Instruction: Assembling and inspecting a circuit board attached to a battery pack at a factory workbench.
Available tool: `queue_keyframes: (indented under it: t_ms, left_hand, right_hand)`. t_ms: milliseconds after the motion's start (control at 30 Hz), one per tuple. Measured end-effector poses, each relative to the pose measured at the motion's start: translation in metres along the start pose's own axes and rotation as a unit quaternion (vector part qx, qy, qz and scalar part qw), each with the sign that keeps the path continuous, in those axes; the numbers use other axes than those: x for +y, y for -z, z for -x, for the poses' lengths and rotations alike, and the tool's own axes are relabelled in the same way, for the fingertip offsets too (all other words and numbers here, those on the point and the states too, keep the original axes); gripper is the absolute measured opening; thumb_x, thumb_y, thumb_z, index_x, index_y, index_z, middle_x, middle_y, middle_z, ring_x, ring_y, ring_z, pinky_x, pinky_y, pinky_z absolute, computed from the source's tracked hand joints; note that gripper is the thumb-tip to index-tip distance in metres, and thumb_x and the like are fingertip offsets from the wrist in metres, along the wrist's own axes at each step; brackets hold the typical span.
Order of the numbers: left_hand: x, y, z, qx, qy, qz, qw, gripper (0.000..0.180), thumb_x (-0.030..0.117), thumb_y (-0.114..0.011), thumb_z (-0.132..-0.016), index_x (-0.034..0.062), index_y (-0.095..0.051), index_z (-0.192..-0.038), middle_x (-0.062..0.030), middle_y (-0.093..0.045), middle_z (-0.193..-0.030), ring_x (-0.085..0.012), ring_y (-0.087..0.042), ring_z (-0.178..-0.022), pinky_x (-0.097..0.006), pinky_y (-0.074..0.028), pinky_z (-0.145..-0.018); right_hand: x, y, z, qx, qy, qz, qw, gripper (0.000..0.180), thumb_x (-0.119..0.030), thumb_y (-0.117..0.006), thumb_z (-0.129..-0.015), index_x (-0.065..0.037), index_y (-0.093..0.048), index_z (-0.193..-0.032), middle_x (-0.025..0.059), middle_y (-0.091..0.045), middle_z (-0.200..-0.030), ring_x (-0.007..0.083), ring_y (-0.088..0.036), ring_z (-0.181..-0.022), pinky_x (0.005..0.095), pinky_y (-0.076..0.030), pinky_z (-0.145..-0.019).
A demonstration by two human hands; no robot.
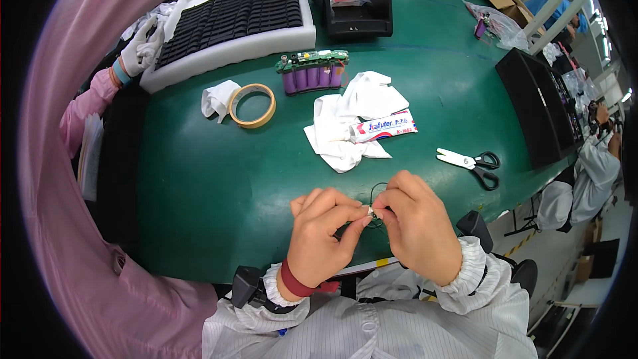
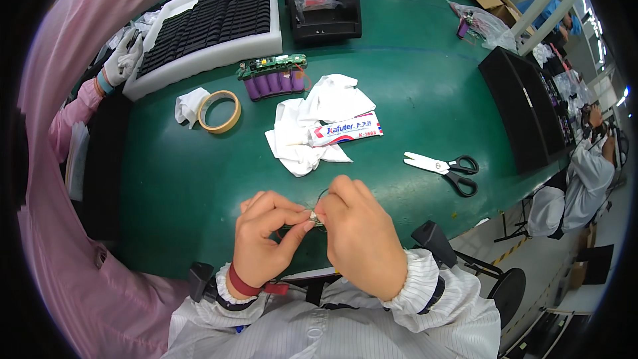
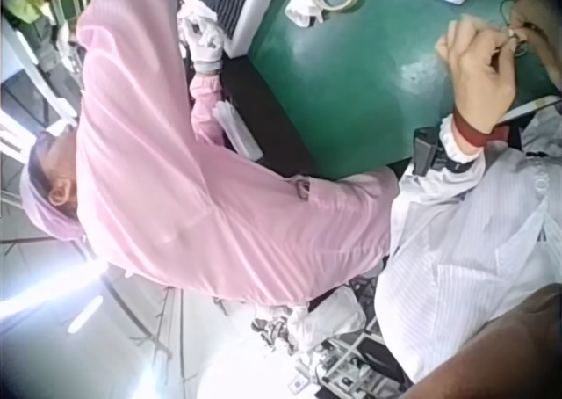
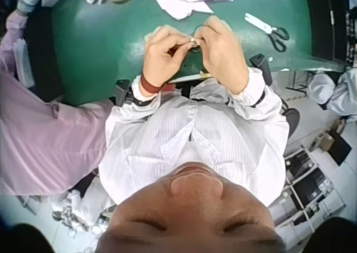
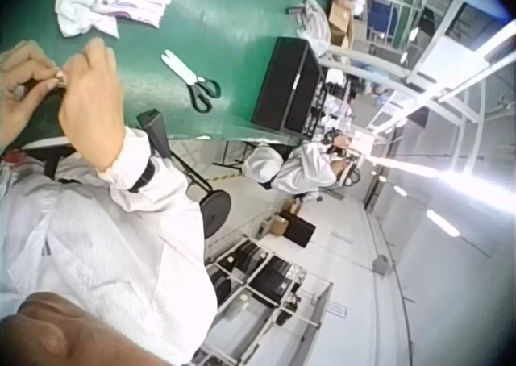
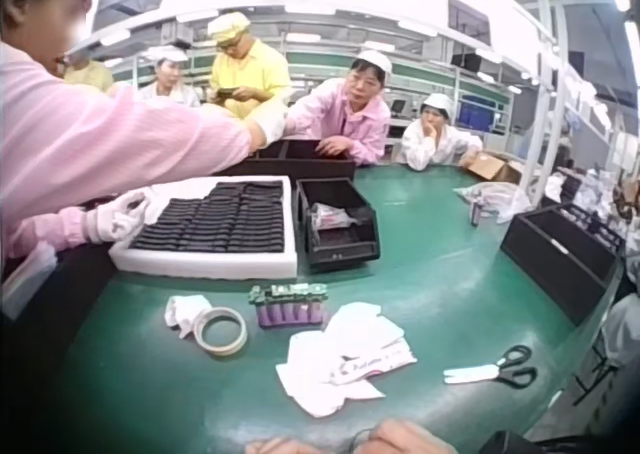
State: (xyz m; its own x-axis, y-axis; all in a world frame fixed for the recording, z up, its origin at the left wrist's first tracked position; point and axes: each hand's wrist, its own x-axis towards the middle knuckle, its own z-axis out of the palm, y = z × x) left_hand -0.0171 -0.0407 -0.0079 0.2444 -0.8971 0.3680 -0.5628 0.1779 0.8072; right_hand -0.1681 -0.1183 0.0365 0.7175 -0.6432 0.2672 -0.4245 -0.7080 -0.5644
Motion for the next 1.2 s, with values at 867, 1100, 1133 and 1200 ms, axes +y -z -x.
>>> queue_keyframes:
  t_ms: [867,1100,1133,1200]
  left_hand:
    - [0.008,0.014,-0.016,-0.121,0.003,-0.044,0.992,0.031,0.007,-0.078,-0.076,0.0011,-0.068,-0.105,-0.0126,-0.069,-0.09,-0.0233,-0.067,-0.079,-0.031,-0.051,-0.069]
    - [0.019,0.006,-0.009,-0.084,-0.02,-0.093,0.992,0.026,0.001,-0.075,-0.077,-0.0002,-0.069,-0.102,-0.0123,-0.068,-0.089,-0.0217,-0.065,-0.075,-0.03,-0.051,-0.069]
    - [0.018,0.007,-0.01,-0.091,-0.023,-0.1,0.991,0.025,0.001,-0.075,-0.077,-0.0001,-0.069,-0.102,-0.0122,-0.069,-0.089,-0.022,-0.065,-0.076,-0.029,-0.05,-0.07]
    - [0.019,0.008,-0.011,-0.097,-0.029,-0.107,0.989,0.025,0.0,-0.074,-0.078,0.0,-0.069,-0.102,-0.0121,-0.069,-0.088,-0.0223,-0.066,-0.076,-0.029,-0.05,-0.07]
  right_hand:
    - [0.028,-0.049,0.069,0.233,-0.205,-0.387,0.868,0.014,-0.008,-0.069,-0.09,0.0,-0.068,-0.101,0.0039,-0.069,-0.09,0.006,-0.055,-0.068,0.021,-0.043,-0.06]
    - [0.025,-0.058,0.059,0.263,-0.172,-0.396,0.863,0.013,-0.003,-0.072,-0.086,0.0,-0.07,-0.098,0.0026,-0.068,-0.08,0.0057,-0.052,-0.064,0.0221,-0.039,-0.054]
    - [0.028,-0.06,0.06,0.256,-0.18,-0.401,0.861,0.013,-0.004,-0.072,-0.086,0.0,-0.07,-0.098,0.0026,-0.068,-0.08,0.0054,-0.051,-0.064,0.0221,-0.039,-0.054]
    - [0.032,-0.064,0.062,0.25,-0.185,-0.406,0.859,0.013,-0.004,-0.072,-0.086,0.001,-0.07,-0.097,0.0026,-0.068,-0.081,0.0051,-0.051,-0.064,0.0222,-0.04,-0.054]
